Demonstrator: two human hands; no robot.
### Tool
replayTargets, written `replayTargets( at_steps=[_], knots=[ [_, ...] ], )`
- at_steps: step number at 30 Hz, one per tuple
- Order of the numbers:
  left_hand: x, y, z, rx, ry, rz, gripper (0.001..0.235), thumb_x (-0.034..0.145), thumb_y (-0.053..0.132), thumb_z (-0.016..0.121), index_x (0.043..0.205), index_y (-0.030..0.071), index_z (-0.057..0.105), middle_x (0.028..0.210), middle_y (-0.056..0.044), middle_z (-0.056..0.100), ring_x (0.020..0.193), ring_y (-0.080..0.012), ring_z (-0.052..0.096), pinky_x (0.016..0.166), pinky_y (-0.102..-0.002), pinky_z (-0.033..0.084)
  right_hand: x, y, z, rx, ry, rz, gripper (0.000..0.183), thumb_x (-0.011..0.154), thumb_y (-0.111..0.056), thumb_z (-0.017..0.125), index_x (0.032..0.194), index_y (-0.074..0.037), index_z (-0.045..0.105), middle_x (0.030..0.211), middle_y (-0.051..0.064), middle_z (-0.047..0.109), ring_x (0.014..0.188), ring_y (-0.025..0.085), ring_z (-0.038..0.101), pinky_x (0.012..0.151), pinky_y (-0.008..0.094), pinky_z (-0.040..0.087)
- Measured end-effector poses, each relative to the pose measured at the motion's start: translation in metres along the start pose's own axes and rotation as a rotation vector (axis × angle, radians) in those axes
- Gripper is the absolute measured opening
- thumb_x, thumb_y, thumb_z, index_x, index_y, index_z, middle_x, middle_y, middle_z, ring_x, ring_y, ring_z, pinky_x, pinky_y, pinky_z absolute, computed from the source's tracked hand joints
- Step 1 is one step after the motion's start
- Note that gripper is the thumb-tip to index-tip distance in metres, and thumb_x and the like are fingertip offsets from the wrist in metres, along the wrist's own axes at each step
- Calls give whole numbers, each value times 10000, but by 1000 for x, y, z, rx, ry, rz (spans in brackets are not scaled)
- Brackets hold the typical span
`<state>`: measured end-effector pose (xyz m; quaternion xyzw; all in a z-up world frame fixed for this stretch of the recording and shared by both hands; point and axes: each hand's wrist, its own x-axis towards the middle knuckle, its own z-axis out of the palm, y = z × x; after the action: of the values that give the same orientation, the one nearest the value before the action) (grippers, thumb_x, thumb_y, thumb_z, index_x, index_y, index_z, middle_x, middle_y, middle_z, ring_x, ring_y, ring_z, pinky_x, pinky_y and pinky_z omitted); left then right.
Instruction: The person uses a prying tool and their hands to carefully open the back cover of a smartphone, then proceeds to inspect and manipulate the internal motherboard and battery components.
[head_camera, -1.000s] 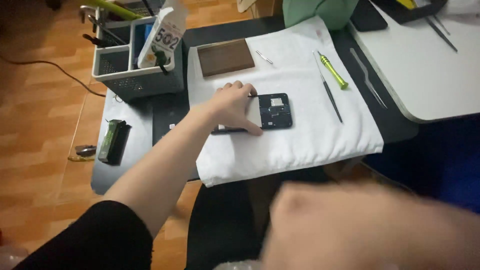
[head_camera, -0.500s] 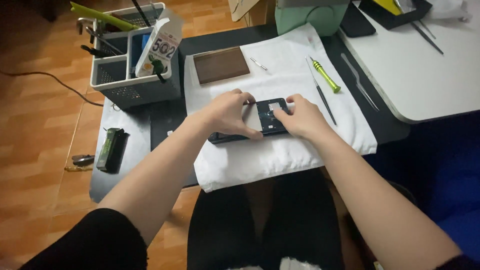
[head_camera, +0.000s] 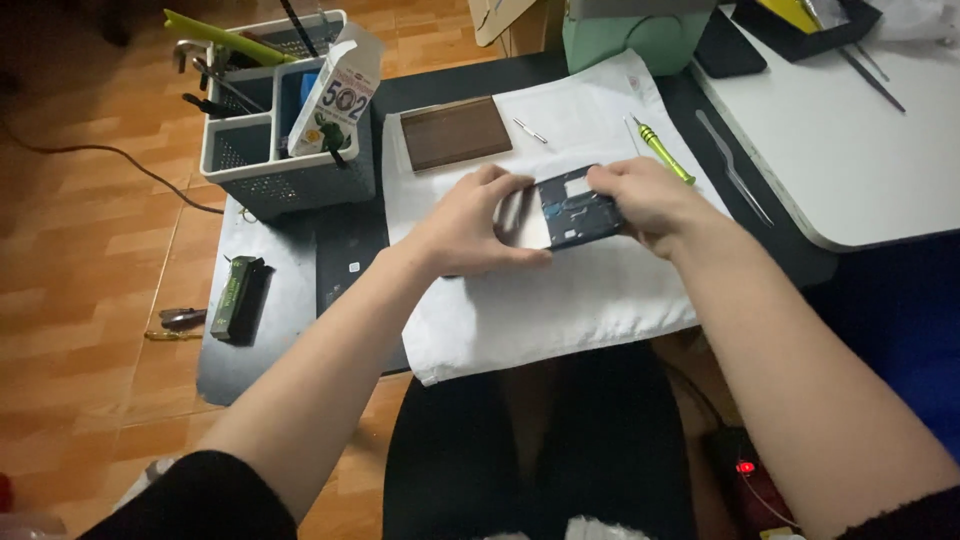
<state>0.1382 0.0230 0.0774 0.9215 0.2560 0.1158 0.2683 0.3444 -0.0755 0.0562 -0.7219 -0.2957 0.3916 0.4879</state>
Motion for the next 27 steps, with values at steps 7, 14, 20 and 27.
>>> replayTargets(
  at_steps=[7, 14, 20, 27],
  knots=[
    [-26, -27, 21, -205, 646, 62, 724, 997, 426, 720, 1515, 60, 369, 1468, -218, 371, 1423, -434, 394, 1184, -664, 286, -19, 0, 0, 388, 70, -141, 397, 1059, -245, 535, 1350, 23, 513, 1163, 182, 506, 1042, 325, 743, 931, 594, 621],
    [8, -4, 36, -1125, 310, -477, 783, 1028, 527, 382, 1556, -42, 282, 1503, -365, 416, 1415, -507, 422, 1168, -622, 313, -62, -3, 47, 660, -159, -24, 325, 956, -88, 661, 1181, -91, 427, 1017, 100, 616, 931, 268, 734, 857, 380, 638],
    [36, -77, 64, -726, 330, -516, 449, 1076, 331, 401, 1453, 116, 515, 1166, -185, 706, 1123, -322, 683, 970, -503, 539, -80, -5, 44, 195, -301, 13, 525, 891, -338, 755, 1284, -97, 504, 992, 140, 720, 871, 279, 753, 821, 403, 623],
    [-16, -22, -7, -405, 7, -194, 378, 1060, 241, 455, 1379, 106, 607, 1171, -188, 744, 1120, -358, 718, 1056, -560, 482, -10, 28, -2, 307, -22, -122, 311, 1088, -401, 538, 1206, -115, 569, 923, 74, 682, 835, 245, 747, 730, 298, 602]
  ],
)
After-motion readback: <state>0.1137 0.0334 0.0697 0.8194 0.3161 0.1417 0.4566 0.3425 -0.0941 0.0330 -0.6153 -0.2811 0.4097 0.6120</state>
